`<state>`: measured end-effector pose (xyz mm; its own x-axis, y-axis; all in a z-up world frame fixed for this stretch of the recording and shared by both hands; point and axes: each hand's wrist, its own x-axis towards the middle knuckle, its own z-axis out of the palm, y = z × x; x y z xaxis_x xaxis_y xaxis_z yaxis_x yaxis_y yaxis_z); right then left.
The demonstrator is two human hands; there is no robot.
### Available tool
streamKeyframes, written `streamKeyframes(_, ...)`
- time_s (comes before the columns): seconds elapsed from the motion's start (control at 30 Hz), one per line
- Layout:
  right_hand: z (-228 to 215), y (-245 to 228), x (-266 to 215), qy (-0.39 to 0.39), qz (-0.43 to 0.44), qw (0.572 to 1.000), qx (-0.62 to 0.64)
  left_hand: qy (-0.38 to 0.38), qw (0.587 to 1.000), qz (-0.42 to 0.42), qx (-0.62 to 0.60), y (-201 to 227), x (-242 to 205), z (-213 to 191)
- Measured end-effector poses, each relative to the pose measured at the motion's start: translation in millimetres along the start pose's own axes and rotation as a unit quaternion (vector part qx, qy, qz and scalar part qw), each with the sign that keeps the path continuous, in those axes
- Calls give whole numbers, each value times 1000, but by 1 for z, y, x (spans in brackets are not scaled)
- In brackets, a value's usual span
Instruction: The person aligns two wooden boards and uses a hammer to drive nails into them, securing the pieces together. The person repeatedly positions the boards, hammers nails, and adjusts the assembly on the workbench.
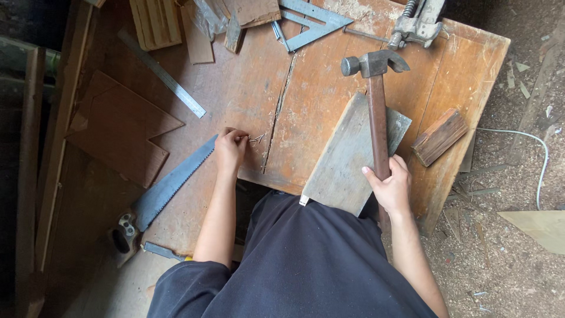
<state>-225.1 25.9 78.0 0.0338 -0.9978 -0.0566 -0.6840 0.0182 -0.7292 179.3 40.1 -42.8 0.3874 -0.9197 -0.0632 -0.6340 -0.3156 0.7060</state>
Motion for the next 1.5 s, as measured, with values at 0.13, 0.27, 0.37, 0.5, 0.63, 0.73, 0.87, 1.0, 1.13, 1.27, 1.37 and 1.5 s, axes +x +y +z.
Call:
streamKeyframes(0.13,1,2,-3,-3,14,999,42,-9,1000,0,17,-9,-5,4)
streamKeyframes(0.27,2,1,-3,-1,16,1000,12,-3,997,41,72,-9,-5,7)
streamKeyframes(0.37,3,1,-3,3,31,999,20,-6,992,65,108,-4,-8,11)
streamKeyframes(0.5,3,-1,-3,10,37,999,23,-1,989,101,108,-1,-14,8)
streamKeyframes(0.63,2,-3,-3,1,62,998,24,12,989,107,99,-2,-15,0)
streamKeyframes(0.73,2,-3,-3,4,58,998,15,7,993,87,85,-5,-11,-8)
streamKeyframes(0.87,4,0,-6,3,72,997,21,-24,996,70,56,-8,-3,-15)
streamKeyframes(1.0,6,0,-4,18,43,998,43,-54,996,62,36,-5,11,-19)
streamKeyframes(1.13,5,1,-6,12,73,997,35,-39,998,46,-6,-2,19,-13)
streamKeyframes(1.27,5,0,-4,8,85,996,-1,-35,989,100,101,0,30,9)
streamKeyframes(1.37,9,-4,-5,9,89,996,2,-83,985,73,130,-3,35,23)
streamKeyframes(1.5,9,-10,-3,7,105,994,-29,-69,979,124,145,-7,33,34)
